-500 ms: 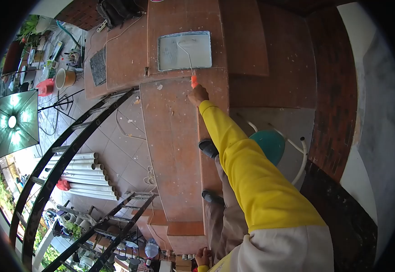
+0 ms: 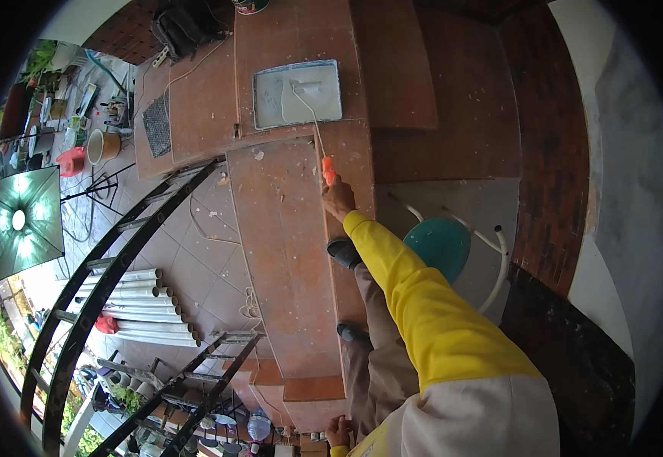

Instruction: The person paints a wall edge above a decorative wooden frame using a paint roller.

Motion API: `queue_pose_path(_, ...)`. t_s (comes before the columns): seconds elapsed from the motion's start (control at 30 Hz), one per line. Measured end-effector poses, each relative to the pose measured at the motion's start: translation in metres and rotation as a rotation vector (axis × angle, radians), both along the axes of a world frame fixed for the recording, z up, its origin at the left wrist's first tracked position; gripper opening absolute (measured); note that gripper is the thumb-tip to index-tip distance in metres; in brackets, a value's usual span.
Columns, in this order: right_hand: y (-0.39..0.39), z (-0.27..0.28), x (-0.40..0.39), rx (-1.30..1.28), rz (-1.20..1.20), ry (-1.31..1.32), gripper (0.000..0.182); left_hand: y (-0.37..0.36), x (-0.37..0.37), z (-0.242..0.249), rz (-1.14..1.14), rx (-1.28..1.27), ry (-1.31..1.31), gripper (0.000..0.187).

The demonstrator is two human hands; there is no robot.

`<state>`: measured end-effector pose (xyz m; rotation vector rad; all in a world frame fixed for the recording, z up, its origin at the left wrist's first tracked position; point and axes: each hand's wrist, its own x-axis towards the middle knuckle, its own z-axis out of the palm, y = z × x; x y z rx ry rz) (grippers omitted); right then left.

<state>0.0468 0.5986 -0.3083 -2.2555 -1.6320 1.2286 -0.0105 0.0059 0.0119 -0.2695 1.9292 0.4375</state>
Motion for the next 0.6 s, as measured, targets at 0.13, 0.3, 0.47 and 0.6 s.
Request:
queue_pose_path(0.13,0.059,0.028,0.015,-0.086,-0.066,0.056,0.041,-0.032,0.001,-0.014,0.001,0.020,-0.004,0.021)
queue_pose_path(0.3,0.093,0.040,0.029,-0.188,-0.187,0.233,0.039,0.011,-0.010,0.003,-0.124,-0.022,-0.022,0.020)
queue_pose_path(0.47,0.069,0.028,0.035,-0.270,-0.216,0.232,0.038,0.024,-0.015,-0.003,-0.069,-0.094,-0.087,0.022)
queue_pose_path(0.6,0.039,0.035,0.035,-0.275,-0.244,0.226,0.039,0.026,-0.017,-0.009,-0.097,-0.056,-0.074,0.023)
